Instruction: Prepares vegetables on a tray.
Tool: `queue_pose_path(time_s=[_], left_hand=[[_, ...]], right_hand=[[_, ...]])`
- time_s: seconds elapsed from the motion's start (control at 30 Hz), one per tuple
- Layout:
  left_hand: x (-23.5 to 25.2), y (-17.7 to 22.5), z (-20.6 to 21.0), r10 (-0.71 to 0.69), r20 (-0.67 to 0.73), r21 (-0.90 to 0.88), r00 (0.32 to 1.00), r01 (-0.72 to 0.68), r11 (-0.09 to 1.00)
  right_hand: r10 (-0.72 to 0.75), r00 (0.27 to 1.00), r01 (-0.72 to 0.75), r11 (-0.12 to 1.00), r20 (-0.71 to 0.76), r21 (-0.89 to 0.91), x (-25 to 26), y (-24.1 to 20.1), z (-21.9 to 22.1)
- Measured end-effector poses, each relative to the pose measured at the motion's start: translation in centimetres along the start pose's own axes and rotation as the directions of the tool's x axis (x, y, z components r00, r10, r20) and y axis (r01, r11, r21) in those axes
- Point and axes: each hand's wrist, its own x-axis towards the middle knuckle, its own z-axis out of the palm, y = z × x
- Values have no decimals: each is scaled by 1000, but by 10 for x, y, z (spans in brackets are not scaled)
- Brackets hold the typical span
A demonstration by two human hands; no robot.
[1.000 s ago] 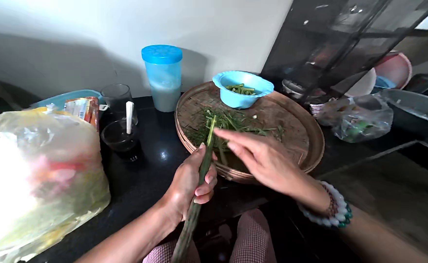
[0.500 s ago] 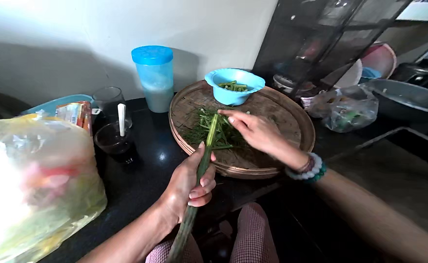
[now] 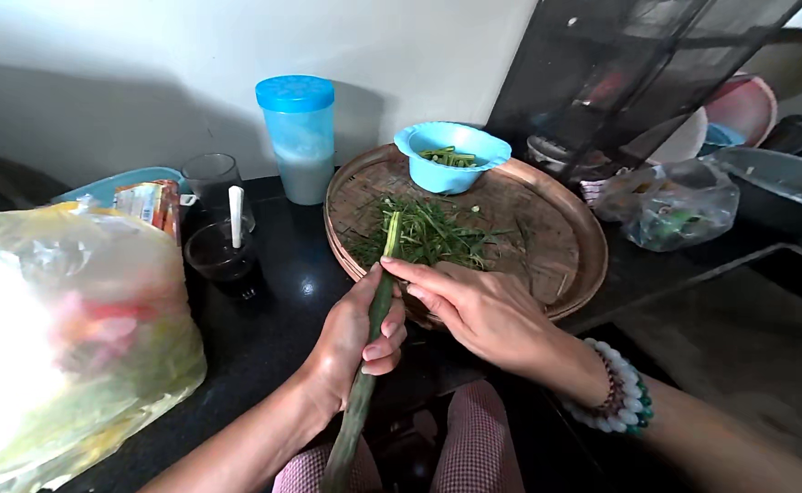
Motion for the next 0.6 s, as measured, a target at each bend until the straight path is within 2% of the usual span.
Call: queue_pose_path(time_s=[0.2, 0.3, 0.43, 0.5, 0.6], left_hand=[[-2, 0, 2, 3, 32, -4, 999, -2, 1000], [-4, -4, 1, -30, 72, 29, 997, 28, 999], [-4, -6, 1, 17, 58, 95, 998, -22, 995], [-1, -1, -1, 41, 49, 74, 998, -45, 996], [1, -1, -5, 35, 47, 59, 998, -37, 998]], right_hand=[[-7, 997, 2, 997, -73, -81, 7, 9, -1], [78, 994, -84, 994, -83, -70, 18, 29, -2], [226, 973, -226, 974, -50, 3, 27, 59, -11], [226, 970, -222, 974, -93, 45, 30, 66, -16], [163, 985, -155, 981, -62, 120, 23, 48, -22]])
